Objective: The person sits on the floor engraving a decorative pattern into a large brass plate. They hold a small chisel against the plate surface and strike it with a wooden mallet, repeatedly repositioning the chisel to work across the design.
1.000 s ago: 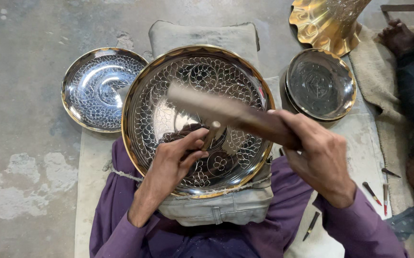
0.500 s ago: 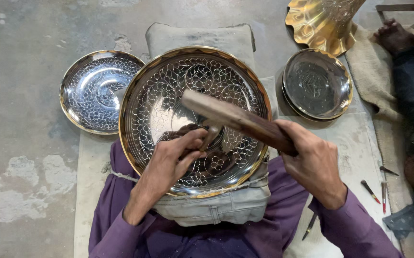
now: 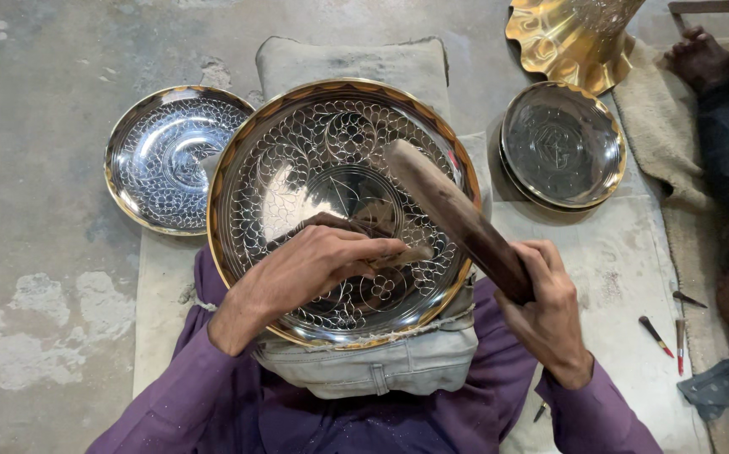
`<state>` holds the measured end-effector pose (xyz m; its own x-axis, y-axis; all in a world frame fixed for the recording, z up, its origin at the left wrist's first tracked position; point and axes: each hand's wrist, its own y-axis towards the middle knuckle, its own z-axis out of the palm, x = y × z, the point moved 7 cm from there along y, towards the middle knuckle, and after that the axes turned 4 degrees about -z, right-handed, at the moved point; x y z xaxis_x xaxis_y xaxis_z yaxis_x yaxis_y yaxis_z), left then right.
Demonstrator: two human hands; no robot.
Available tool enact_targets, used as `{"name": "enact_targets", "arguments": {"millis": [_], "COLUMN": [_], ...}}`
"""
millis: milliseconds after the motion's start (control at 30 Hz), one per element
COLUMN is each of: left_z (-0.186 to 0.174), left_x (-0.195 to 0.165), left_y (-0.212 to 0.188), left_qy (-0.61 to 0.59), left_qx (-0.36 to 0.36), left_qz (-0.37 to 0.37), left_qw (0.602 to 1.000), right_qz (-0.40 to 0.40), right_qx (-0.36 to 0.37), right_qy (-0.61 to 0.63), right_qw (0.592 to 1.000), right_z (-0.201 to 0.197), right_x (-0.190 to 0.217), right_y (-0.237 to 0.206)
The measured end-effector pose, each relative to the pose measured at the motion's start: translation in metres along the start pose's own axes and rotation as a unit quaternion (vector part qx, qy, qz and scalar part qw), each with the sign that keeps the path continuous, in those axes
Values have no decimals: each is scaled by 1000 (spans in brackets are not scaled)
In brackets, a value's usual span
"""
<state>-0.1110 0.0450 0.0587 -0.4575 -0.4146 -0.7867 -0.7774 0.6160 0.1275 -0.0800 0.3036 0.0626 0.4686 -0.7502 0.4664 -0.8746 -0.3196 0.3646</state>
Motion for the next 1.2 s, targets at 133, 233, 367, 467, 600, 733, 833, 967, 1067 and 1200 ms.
{"name": "enact_targets", "arguments": {"millis": [133, 233, 367, 467, 600, 733, 833, 967, 1067, 1200], "left_z": [1, 0, 0, 1, 3, 8, 16, 29, 32, 32], "left_x": [1, 1, 3, 3, 11, 20, 22, 28, 30, 30], "left_y": [-1, -2, -4, -6, -17, -29, -38, -54, -57, -58], "left_qy": [4, 13, 27, 32, -6, -33, -32, -79, -83, -81], "left_qx": [-2, -10, -25, -43, -68, -144, -240, -324, -342, -354], "left_qz": [8, 3, -48, -77, -132, -150, -143, -169, -172, -171], "left_qw": [1000, 1000, 998, 996, 989, 978, 960, 928, 920, 916], "right_qz": [59, 57, 80, 71, 105, 70, 2, -59, -90, -141], "right_qx": [-16, 22, -22, 29, -18, 113, 42, 33, 55, 78], "right_qy": [91, 75, 129, 14, 125, -45, -39, -31, -90, -112], "right_qw": [994, 995, 988, 997, 986, 990, 998, 997, 990, 981], "right_z": [7, 13, 9, 10, 2, -2, -18, -30, -35, -36], "right_x": [-13, -14, -18, -17, -10, 8, 30, 54, 70, 90], "right_y": [-14, -19, -17, -7, 7, 27, 48, 70, 84, 100]}}
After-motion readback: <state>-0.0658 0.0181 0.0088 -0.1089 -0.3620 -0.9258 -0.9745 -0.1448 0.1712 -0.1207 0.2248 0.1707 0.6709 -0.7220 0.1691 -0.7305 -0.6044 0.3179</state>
